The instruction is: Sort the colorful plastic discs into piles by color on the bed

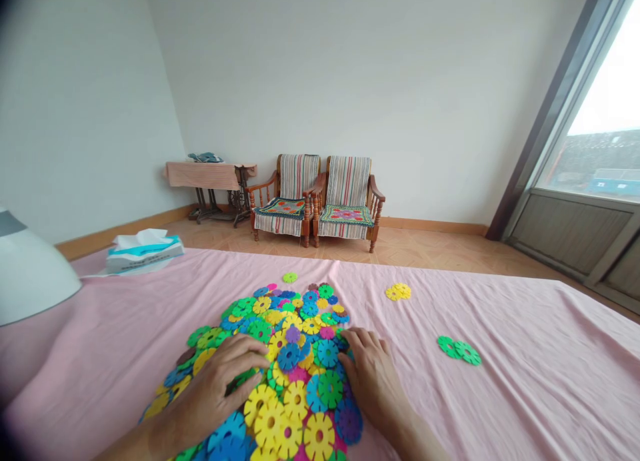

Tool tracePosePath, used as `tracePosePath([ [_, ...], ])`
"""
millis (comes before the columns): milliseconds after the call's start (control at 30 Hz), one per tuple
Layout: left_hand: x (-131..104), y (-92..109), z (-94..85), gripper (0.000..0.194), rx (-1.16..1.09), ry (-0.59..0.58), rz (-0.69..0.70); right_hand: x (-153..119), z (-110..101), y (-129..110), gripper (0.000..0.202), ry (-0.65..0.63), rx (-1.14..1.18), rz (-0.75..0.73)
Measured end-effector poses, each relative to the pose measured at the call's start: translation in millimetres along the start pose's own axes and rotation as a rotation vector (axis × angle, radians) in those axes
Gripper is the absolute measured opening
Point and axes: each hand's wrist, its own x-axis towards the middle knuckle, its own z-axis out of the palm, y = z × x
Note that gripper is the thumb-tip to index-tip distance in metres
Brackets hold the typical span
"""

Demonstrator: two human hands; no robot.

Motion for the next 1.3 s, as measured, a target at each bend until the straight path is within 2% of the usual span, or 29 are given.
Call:
tracePosePath([
  [133, -0.8, 0.0, 0.2, 0.018, 0.0, 0.008, 0.003, -1.9, 3.1, 8.0, 0.019, 0.029, 0.014, -0.003],
  [233, -1.0, 0.2, 0.0, 0.018, 0.006, 0.011, 0.002, -4.3, 5.0, 9.3, 0.021, 0.058, 0.037, -0.009],
  [367, -1.2, -1.4, 0.8, 0.017, 0.011, 0.012, 0.008, -4.4, 1.5, 15.7, 0.025, 0.195, 0.03, 0.068],
  [467, -1.5, -3.6, 2.1, 0.016, 0.018, 0.016, 0.016, -2.7, -11.8, 35.6, 0.023, 0.348, -0.003, 0.204],
  [567, -1.6, -5.1, 3.1, 0.018, 0.021, 0.015, 0.025, -5.4, -34.7, 68.1, 0.025, 0.433, -0.125, 0.438],
  [733, -1.7, -5.6, 3.4, 0.019, 0.019, 0.024, 0.029, -24.2, -68.3, 123.2, 0.038, 0.383, -0.363, 0.784],
  [800, -1.9, -5.4, 3.0, 0.019, 0.021, 0.025, 0.028, -30.9, -73.6, 137.0, 0.042, 0.371, -0.403, 0.86],
  [867, -1.9, -5.0, 2.3, 0.018, 0.024, 0.021, 0.022, -32.8, -74.5, 142.4, 0.044, 0.426, -0.435, 0.865],
  [967, -1.4, -4.1, 1.4, 0.017, 0.026, 0.012, 0.015, -24.6, -70.0, 129.3, 0.043, 0.506, -0.306, 0.724],
  [1033, -1.1, -3.7, 1.3, 0.016, 0.028, 0.01, 0.014, -15.1, -63.8, 105.0, 0.036, 0.457, -0.094, 0.559],
  [1100, -1.0, -3.5, 1.5, 0.015, 0.03, 0.012, 0.015, -7.7, -55.1, 71.5, 0.03, 0.327, 0.095, 0.363],
  [1200, -1.4, -3.2, 1.7, 0.016, 0.032, 0.02, 0.02, -7.2, -39.7, 18.8, 0.022, 0.061, 0.266, 0.085],
  [1300, -1.7, -2.3, 0.9, 0.017, 0.032, 0.019, 0.022, -16.2, -26.9, -17.1, 0.008, -0.04, 0.241, -0.025],
])
